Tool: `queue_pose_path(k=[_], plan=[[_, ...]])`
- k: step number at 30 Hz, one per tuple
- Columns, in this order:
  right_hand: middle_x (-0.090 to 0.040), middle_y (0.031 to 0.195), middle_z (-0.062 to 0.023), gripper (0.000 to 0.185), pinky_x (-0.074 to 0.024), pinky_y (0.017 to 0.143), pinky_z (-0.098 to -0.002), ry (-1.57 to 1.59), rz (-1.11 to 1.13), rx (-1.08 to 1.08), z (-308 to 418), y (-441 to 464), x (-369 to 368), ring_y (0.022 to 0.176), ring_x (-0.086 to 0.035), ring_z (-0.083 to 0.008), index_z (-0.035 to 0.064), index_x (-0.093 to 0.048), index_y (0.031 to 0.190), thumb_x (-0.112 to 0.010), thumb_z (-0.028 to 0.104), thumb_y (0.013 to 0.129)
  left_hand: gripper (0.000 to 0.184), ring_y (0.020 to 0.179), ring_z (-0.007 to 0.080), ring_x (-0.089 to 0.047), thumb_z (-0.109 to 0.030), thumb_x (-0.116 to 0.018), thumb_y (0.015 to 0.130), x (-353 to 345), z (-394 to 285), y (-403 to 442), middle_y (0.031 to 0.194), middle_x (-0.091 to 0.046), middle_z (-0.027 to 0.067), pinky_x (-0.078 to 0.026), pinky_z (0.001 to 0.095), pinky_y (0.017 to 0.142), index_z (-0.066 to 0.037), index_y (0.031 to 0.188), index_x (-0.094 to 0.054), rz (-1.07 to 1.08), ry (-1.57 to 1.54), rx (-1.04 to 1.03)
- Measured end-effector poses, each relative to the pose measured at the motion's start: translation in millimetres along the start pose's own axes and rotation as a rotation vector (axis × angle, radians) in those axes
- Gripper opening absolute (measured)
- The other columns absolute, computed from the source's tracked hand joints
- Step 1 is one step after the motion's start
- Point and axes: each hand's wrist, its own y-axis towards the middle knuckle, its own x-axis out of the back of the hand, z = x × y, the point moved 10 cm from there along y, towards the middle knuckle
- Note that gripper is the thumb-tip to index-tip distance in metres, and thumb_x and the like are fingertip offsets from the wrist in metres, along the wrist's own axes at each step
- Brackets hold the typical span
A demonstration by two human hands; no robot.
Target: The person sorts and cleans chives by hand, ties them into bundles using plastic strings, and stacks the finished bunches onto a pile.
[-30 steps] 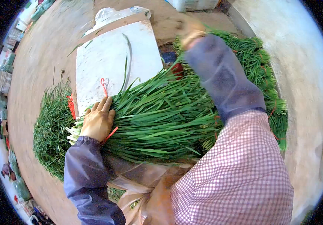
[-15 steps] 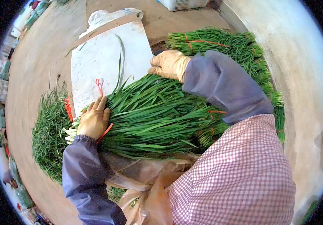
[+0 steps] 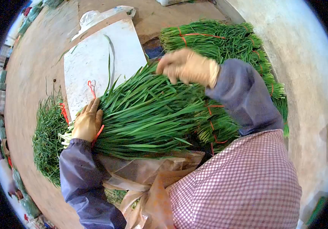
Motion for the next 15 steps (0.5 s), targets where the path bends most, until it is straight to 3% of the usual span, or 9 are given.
queue_pose_path(k=[2, 3, 5, 6, 9, 10, 13, 15], plan=[[-0.062, 0.07, -0.0039, 0.038, -0.0497, 0.062, -0.0275, -0.321, 0.058, 0.096, 11.7, -6.9, -30.9, 0.061, -0.058, -0.0122, 0.0023, -0.063, 0.115, -0.068, 0.026, 0.086, 0.046, 0.125, 0.0316, -0.047, -0.027, -0.045, 0.096, -0.8, -0.3, 1.1, 0.138, -0.049, 0.015, -0.034, 0.0447, 0.106, -0.007, 0.137, -0.045, -0.006, -0.002, -0.016], [-0.063, 0.075, -0.0118, 0.039, -0.0507, 0.071, -0.0347, -0.355, 0.056, 0.224, 20.9, -4.5, -44.9, 0.071, -0.062, -0.0225, 0.0061, -0.06, 0.118, -0.067, 0.023, 0.084, 0.046, 0.125, 0.0317, -0.047, -0.026, -0.045, 0.096, -0.7, -0.2, 1.5, 0.137, -0.05, 0.0151, -0.035, 0.0446, 0.106, -0.007, 0.137, -0.045, -0.011, -0.004, -0.021], [-0.063, 0.076, -0.0133, 0.038, -0.051, 0.074, -0.0341, -0.473, 0.116, 0.02, 5.2, -3.2, -61.2, 0.074, -0.063, -0.0251, 0.0056, -0.061, 0.116, -0.067, 0.026, 0.084, 0.046, 0.125, 0.0319, -0.048, -0.026, -0.045, 0.096, 1.2, -1.2, -0.2, 0.137, -0.05, 0.0153, -0.035, 0.0443, 0.105, -0.006, 0.137, -0.045, -0.022, 0.005, -0.024], [-0.064, 0.076, -0.0129, 0.032, -0.0505, 0.071, -0.035, -0.466, -0.054, 0.227, 9.0, -1.1, -61.8, 0.072, -0.062, -0.0272, 0.0042, -0.064, 0.109, -0.067, 0.027, 0.086, 0.046, 0.124, 0.0319, -0.048, -0.026, -0.045, 0.096, 2.2, -1.7, -0.8, 0.137, -0.05, 0.0154, -0.035, 0.0442, 0.105, -0.006, 0.137, -0.045, -0.027, 0.008, -0.025], [-0.063, 0.071, -0.0037, 0.026, -0.0467, 0.055, -0.0258, -0.136, -0.188, 0.304, 11.0, 2.3, -56.0, 0.057, -0.056, -0.0092, 0.0028, -0.068, 0.101, -0.069, 0.025, 0.088, 0.045, 0.124, 0.0318, -0.048, -0.026, -0.044, 0.096, 3.1, -1.9, -1.1, 0.136, -0.05, 0.0155, -0.036, 0.0436, 0.105, -0.006, 0.137, -0.045, -0.025, -0.004, -0.025], [-0.063, 0.07, -0.0022, 0.022, -0.0444, 0.05, -0.0225, 0.188, -0.162, 0.049, -11.2, 5.4, -55.5, 0.056, -0.055, -0.0064, 0.0045, -0.068, 0.1, -0.069, 0.023, 0.088, 0.046, 0.124, 0.032, -0.048, -0.026, -0.044, 0.096, 2.1, -0.4, -2.6, 0.136, -0.05, 0.0156, -0.036, 0.0434, 0.104, -0.006, 0.137, -0.045, -0.031, 0.005, -0.024], [-0.06, 0.065, -0.0015, 0.022, -0.0388, 0.041, -0.0218, 0.485, -0.318, 0.093, -7.4, -6.2, -12.9, 0.047, -0.049, -0.0071, 0.0029, -0.066, 0.092, -0.062, 0.024, 0.092, 0.046, 0.124, 0.0324, -0.048, -0.027, -0.044, 0.096, -1.1, -1.8, 1.4, 0.136, -0.051, 0.0159, -0.036, 0.043, 0.104, -0.005, 0.136, -0.045, -0.046, 0.021, -0.048], [-0.057, 0.062, -0.0011, 0.021, -0.0368, 0.038, -0.0215, 0.612, -0.558, 0.105, -21.9, -22.5, 32.8, 0.044, -0.046, -0.0075, 0.0015, -0.064, 0.093, -0.06, 0.022, 0.093, 0.046, 0.124, 0.0329, -0.048, -0.027, -0.045, 0.096, -2.9, 0.7, 1.6, 0.136, -0.051, 0.0161, -0.037, 0.0429, 0.104, -0.005, 0.136, -0.045, -0.046, 0.029, -0.053]])
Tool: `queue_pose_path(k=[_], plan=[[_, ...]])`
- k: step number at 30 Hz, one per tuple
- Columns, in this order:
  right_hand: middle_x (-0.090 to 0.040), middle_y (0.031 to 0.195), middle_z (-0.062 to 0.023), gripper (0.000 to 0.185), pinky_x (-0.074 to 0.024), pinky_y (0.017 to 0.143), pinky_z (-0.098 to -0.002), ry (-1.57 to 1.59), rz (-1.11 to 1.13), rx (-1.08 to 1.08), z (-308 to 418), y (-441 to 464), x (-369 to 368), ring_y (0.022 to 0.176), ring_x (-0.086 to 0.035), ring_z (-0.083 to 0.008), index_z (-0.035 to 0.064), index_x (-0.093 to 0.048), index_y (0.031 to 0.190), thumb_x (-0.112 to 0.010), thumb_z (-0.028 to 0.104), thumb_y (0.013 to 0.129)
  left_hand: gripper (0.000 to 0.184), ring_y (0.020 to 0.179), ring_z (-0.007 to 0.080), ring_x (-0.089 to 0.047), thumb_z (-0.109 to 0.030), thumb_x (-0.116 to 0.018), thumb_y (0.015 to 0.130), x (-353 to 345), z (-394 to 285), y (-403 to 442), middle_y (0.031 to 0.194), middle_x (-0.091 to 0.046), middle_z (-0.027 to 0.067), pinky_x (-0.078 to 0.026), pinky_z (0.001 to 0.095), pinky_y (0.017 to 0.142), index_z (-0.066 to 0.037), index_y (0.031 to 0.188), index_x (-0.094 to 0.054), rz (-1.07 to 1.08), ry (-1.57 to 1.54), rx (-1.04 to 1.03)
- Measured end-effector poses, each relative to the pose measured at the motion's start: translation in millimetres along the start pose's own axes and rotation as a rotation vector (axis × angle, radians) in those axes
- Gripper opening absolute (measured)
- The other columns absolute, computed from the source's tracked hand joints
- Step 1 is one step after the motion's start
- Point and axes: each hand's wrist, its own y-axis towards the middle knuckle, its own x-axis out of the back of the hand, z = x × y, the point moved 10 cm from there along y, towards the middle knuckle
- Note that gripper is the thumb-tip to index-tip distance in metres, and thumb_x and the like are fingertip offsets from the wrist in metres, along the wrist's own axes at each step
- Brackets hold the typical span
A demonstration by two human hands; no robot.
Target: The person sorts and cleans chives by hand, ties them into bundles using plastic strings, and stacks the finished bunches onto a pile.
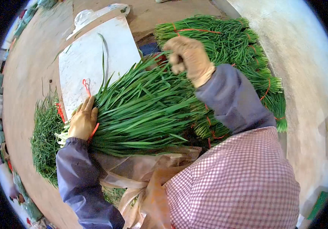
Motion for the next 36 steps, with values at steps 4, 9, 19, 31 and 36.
queue_pose_path(k=[4, 9, 19, 31, 36], plan=[[-0.055, 0.057, -0.0015, 0.025, -0.0391, 0.038, -0.0246, -0.188, 0.152, -0.155, -17.5, -1.7, 56.3, 0.041, -0.046, -0.009, 0.0031, -0.063, 0.088, -0.059, 0.027, 0.094, 0.046, 0.124, 0.0336, -0.048, -0.027, -0.045, 0.096, 2.7, -1.4, -0.8, 0.137, -0.05, 0.0161, -0.037, 0.0421, 0.105, -0.007, 0.137, -0.045, 0.007, -0.014, -0.021], [-0.055, 0.055, -0.002, 0.035, -0.0312, 0.033, -0.0261, -0.451, 0.19, -0.385, -76.6, -18.6, 92.1, 0.038, -0.045, -0.0093, 0.0057, -0.064, 0.084, -0.066, 0.041, 0.088, 0.046, 0.124, 0.0349, -0.048, -0.028, -0.046, 0.097, 4.4, -2.7, -1.8, 0.136, -0.051, 0.0168, -0.037, 0.0414, 0.105, -0.007, 0.138, -0.045, 0.02, -0.013, -0.004], [-0.059, 0.059, -0.0028, 0.03, -0.0331, 0.036, -0.025, -0.591, 0.296, -0.623, -118.6, -26.7, 61.5, 0.042, -0.047, -0.0092, 0.0044, -0.065, 0.089, -0.07, 0.034, 0.086, 0.046, 0.124, 0.0355, -0.048, -0.028, -0.045, 0.097, 1.7, 0.1, -1.2, 0.136, -0.051, 0.0173, -0.037, 0.0418, 0.105, -0.006, 0.137, -0.045, 0.006, -0.019, -0.001], [-0.057, 0.061, -0.0031, 0.018, -0.0362, 0.034, -0.0265, -0.266, -0.065, -0.412, -120.6, -21.8, 118.7, 0.038, -0.044, -0.0098, 0.0039, -0.063, 0.092, -0.061, 0.022, 0.09, 0.046, 0.126, 0.0312, -0.047, -0.029, -0.045, 0.096, -0.1, 1.1, -0.2, 0.137, -0.05, 0.0135, -0.035, 0.0455, 0.106, -0.008, 0.136, -0.047, 0.023, -0.026, 0.029], [-0.059, 0.065, 0.0002, 0.016, -0.033, 0.037, -0.0245, -0.491, 0.218, -0.541, -133.7, -23.1, 78.4, 0.04, -0.039, -0.0064, 0.0046, -0.065, 0.089, -0.064, 0.021, 0.09, 0.046, 0.126, 0.0306, -0.047, -0.028, -0.045, 0.096, -3.1, 5.3, 0.8, 0.138, -0.05, 0.0129, -0.034, 0.0455, 0.106, -0.009, 0.137, -0.047, 0.02, -0.028, 0.032]])
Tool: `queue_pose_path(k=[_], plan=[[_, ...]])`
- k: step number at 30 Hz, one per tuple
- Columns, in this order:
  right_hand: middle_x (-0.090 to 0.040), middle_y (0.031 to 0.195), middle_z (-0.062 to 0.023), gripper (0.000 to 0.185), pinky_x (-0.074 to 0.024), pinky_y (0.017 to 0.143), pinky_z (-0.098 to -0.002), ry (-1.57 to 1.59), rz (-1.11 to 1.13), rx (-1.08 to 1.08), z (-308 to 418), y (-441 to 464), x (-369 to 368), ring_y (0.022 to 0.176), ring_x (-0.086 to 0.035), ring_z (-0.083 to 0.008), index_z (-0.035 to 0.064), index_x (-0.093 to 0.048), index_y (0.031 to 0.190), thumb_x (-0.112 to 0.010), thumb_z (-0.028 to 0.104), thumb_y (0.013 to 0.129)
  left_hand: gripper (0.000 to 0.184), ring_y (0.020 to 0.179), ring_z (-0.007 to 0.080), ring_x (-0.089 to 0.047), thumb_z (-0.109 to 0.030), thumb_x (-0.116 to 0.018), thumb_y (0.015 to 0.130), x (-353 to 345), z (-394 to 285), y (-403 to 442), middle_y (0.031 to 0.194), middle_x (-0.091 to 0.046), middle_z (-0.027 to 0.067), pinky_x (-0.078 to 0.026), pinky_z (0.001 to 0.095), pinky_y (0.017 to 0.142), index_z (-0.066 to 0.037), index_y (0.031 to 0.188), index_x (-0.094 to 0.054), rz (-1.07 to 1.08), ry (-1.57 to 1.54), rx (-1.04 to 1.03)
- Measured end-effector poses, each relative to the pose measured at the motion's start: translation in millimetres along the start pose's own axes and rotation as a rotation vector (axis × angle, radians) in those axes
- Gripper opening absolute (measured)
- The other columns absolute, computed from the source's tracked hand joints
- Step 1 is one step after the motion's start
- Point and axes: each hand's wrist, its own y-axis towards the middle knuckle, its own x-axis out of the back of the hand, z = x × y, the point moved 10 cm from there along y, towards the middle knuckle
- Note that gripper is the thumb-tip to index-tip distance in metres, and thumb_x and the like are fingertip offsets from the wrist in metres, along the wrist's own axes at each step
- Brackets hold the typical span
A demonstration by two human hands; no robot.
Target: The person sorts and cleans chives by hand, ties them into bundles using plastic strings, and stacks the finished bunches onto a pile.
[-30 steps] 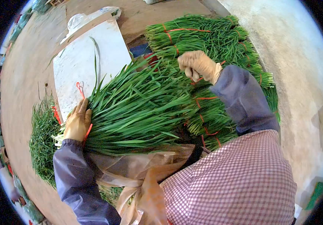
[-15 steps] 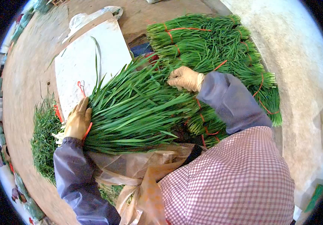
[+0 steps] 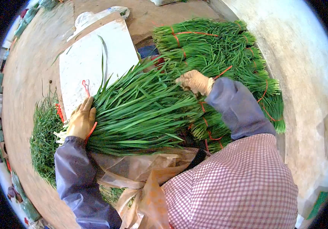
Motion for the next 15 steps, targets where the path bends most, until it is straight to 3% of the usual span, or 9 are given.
queue_pose_path(k=[1, 4, 5, 8, 9, 10, 12, 14, 15], plan=[[-0.061, 0.07, 0.002, 0.013, -0.038, 0.046, -0.0246, -0.045, -0.026, -0.052, 10.6, -10.3, -4.1, 0.047, -0.043, -0.0062, 0.0039, -0.067, 0.089, -0.065, 0.016, 0.088, 0.045, 0.126, 0.0316, -0.047, -0.027, -0.045, 0.096, 0.9, -1.2, 0.1, 0.137, -0.05, 0.0143, -0.035, 0.0433, 0.106, -0.008, 0.137, -0.046, -0.002, 0.005, -0.005], [-0.064, 0.075, 0.0024, 0.009, -0.0429, 0.057, -0.0238, -0.002, 0.016, 0.333, 17.1, -1.6, -8.5, 0.059, -0.051, -0.0069, 0.0034, -0.068, 0.091, -0.064, 0.009, 0.084, 0.046, 0.126, 0.0318, -0.047, -0.026, -0.045, 0.096, 3.5, -4.3, -1.7, 0.137, -0.05, 0.0155, -0.035, 0.0412, 0.106, -0.007, 0.138, -0.045, 0.004, 0.024, 0.005], [-0.064, 0.075, 0.0007, 0.009, -0.0445, 0.065, -0.0243, -0.031, -0.018, 0.246, 5.4, 2.3, -5.4, 0.07, -0.055, -0.0089, 0.0028, -0.067, 0.09, -0.062, 0.004, 0.083, 0.046, 0.126, 0.0314, -0.047, -0.026, -0.046, 0.096, 3.7, -4.6, -1.7, 0.137, -0.05, 0.0155, -0.035, 0.0411, 0.106, -0.007, 0.138, -0.044, 0.007, 0.033, 0.011], [-0.062, 0.073, -0.0024, 0.008, -0.0456, 0.066, -0.0244, -0.315, -0.255, 0.445, 13.0, 9.1, 2.2, 0.07, -0.057, -0.01, 0.0029, -0.066, 0.088, -0.06, 0.005, 0.084, 0.047, 0.126, 0.0306, -0.047, -0.027, -0.045, 0.096, 0.6, -2.9, -0.7, 0.138, -0.049, 0.015, -0.035, 0.0411, 0.106, -0.006, 0.138, -0.044, 0.014, 0.033, 0.013], [-0.058, 0.068, -0.0039, 0.007, -0.0472, 0.061, -0.0273, -0.321, -0.424, 0.541, 31.8, -6.8, 8.0, 0.063, -0.056, -0.013, 0.0029, -0.064, 0.083, -0.058, 0.006, 0.086, 0.047, 0.126, 0.0304, -0.047, -0.027, -0.045, 0.096, 1.8, -3.5, -0.9, 0.138, -0.049, 0.0151, -0.035, 0.0411, 0.106, -0.006, 0.138, -0.044, 0.017, 0.035, 0.007], [-0.055, 0.065, -0.003, 0.009, -0.0458, 0.052, -0.0306, -0.047, -0.44, 0.27, 17.0, -3.9, 20.8, 0.054, -0.053, -0.0154, 0.0044, -0.063, 0.08, -0.056, 0.005, 0.087, 0.047, 0.127, 0.0302, -0.047, -0.028, -0.045, 0.096, 3.3, -4.7, -1.7, 0.138, -0.049, 0.0151, -0.035, 0.0411, 0.106, -0.006, 0.138, -0.044, 0.02, 0.037, 0.004], [-0.051, 0.062, -0.0016, 0.012, -0.0416, 0.044, -0.0307, 0.366, -0.632, 0.083, -4.5, -18.1, 55.9, 0.046, -0.044, -0.015, 0.0061, -0.059, 0.076, -0.053, 0.004, 0.087, 0.048, 0.126, 0.0303, -0.047, -0.028, -0.044, 0.096, 4.0, -4.2, -2.6, 0.137, -0.05, 0.0154, -0.036, 0.0413, 0.105, -0.006, 0.138, -0.044, 0.016, 0.029, 0.002], [-0.046, 0.063, 0.0003, 0.015, -0.0393, 0.048, -0.0278, 0.6, -0.778, -0.023, -35.0, -18.0, 105.0, 0.046, -0.039, -0.0117, 0.0054, -0.056, 0.081, -0.051, 0.013, 0.094, 0.048, 0.125, 0.0308, -0.048, -0.03, -0.044, 0.096, 4.4, -3.7, -2.5, 0.137, -0.05, 0.016, -0.037, 0.0419, 0.104, -0.006, 0.138, -0.044, 0.004, 0.012, -0.002], [-0.044, 0.061, 0.0006, 0.014, -0.0383, 0.047, -0.0283, 0.693, -0.872, 0.088, -24.7, -22.9, 124.4, 0.045, -0.035, -0.0118, 0.0074, -0.053, 0.076, -0.052, 0.01, 0.09, 0.049, 0.125, 0.0314, -0.048, -0.03, -0.045, 0.096, 4.5, -3.0, -1.9, 0.136, -0.051, 0.0167, -0.037, 0.0421, 0.104, -0.006, 0.138, -0.043, -0.004, -0.008, -0.001]])
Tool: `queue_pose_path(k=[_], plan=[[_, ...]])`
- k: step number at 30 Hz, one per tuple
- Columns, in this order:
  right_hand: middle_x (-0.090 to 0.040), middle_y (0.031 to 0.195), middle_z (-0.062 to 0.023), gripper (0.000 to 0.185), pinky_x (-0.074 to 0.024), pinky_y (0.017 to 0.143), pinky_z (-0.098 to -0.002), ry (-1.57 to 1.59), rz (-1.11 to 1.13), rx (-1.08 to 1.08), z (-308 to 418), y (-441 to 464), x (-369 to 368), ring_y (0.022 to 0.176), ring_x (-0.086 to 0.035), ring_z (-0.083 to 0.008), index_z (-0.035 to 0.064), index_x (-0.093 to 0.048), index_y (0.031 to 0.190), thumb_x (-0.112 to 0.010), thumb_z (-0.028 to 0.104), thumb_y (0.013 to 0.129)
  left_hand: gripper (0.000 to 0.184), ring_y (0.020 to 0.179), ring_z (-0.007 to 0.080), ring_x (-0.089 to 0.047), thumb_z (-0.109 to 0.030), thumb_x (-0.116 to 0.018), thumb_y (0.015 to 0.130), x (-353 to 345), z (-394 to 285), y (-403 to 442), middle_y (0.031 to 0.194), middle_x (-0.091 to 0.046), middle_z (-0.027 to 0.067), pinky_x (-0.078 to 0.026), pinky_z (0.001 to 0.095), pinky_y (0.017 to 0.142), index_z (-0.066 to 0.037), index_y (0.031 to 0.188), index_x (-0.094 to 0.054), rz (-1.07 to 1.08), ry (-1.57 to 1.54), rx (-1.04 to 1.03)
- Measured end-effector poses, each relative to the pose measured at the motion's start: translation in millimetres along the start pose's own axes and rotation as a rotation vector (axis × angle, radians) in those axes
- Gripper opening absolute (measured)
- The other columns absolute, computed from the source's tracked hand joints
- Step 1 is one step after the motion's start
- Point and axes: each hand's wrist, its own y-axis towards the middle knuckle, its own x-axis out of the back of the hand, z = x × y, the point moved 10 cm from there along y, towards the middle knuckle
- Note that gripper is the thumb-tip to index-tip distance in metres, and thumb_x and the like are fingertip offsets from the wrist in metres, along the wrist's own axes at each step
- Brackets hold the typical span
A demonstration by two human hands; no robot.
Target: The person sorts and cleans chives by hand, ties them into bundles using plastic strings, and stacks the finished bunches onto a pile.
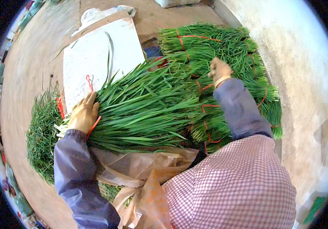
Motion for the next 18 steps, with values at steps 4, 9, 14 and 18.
queue_pose_path(k=[4, 9, 14, 18], plan=[[-0.031, 0.062, 0.002, 0.034, -0.037, 0.062, -0.027, 0.427, 0.304, 0.215, 105.1, -0.1, -69.2, 0.058, -0.03, -0.011, 0.0139, -0.035, 0.065, -0.048, 0.014, 0.097, 0.05, 0.125, 0.0323, -0.049, -0.03, -0.049, 0.095, 8.4, 9.2, 3.3, 0.133, -0.053, 0.0188, -0.037, 0.0419, 0.104, -0.004, 0.138, -0.044, -0.049, -0.244, 0.022], [-0.06, 0.119, -0.0173, 0.046, -0.051, 0.084, -0.0322, 0.092, 1.741, 0.618, 169.1, -315.1, -274.6, 0.101, -0.063, -0.0243, -0.0005, -0.053, 0.127, -0.062, 0.027, 0.091, 0.036, 0.114, 0.0248, -0.06, -0.009, -0.049, 0.095, 75.5, 51.3, -36.4, 0.121, -0.063, 0.0176, -0.046, 0.0338, 0.098, 0.002, 0.128, -0.053, -0.513, -0.843, 0.049], [-0.067, 0.083, -0.0075, 0.03, -0.05, 0.064, -0.0249, -0.296, 1.505, 0.823, 120.2, -363.3, -330.9, 0.071, -0.061, -0.0118, 0.0001, -0.066, 0.104, -0.066, 0.026, 0.089, 0.03, 0.094, 0.0172, -0.065, -0.01, -0.052, 0.095, 118.7, 108.6, -164.5, 0.104, -0.068, 0.0147, -0.053, 0.0276, 0.083, 0.002, 0.121, -0.059, -0.939, -1.06, 0.367], [-0.063, 0.069, -0.0012, 0.021, -0.0459, 0.056, -0.0229, -0.541, 1.504, 0.6, 68.4, -347.9, -333.4, 0.06, -0.055, -0.0077, 0.0031, -0.069, 0.091, -0.065, 0.023, 0.09, 0.025, 0.067, 0.0057, -0.054, -0.012, -0.056, 0.094, 90.3, 119.9, -232.7, 0.085, -0.068, 0.0055, -0.043, 0.0187, 0.059, -0.001, 0.115, -0.064, -0.982, -1.086, 0.535]])
